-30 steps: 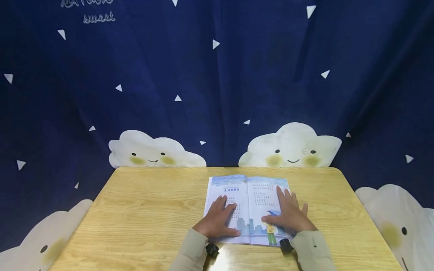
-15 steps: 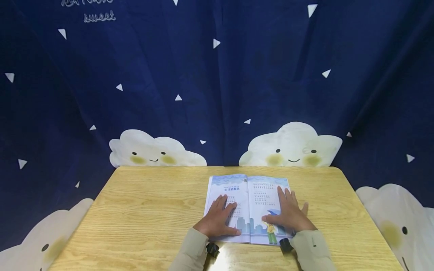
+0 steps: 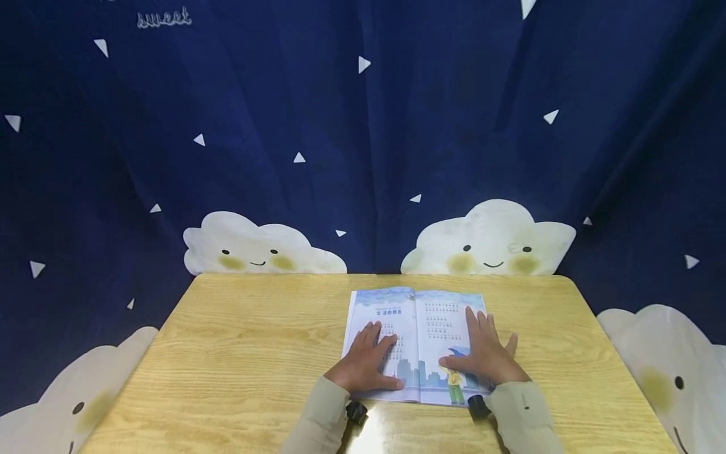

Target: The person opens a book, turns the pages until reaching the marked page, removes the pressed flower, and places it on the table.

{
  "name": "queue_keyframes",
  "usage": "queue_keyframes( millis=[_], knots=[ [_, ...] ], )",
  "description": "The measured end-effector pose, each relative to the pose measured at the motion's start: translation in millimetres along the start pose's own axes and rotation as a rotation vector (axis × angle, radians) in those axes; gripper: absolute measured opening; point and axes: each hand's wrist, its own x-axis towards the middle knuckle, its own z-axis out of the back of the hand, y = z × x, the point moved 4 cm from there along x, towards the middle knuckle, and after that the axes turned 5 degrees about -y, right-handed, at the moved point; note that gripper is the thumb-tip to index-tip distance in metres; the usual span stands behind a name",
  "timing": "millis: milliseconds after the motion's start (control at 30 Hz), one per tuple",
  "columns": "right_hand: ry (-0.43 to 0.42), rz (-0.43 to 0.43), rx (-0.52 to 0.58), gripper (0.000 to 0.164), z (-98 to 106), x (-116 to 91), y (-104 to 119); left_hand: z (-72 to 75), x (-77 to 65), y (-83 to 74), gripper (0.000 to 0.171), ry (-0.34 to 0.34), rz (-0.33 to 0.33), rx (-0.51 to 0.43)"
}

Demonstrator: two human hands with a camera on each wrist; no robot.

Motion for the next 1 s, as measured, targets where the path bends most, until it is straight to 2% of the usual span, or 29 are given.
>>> queue_keyframes(
  millis=[633, 1000],
  knots=[
    [0.004, 0.040, 0.035, 0.130, 3, 3, 1, 0.7, -0.4, -1.7, 0.092, 0.007, -0.003, 0.000],
    [-0.005, 0.106, 0.197, 0.106, 16, 0, 9, 1.5, -0.1, -0.6, 0.092, 0.007, -0.002, -0.014]
  ],
)
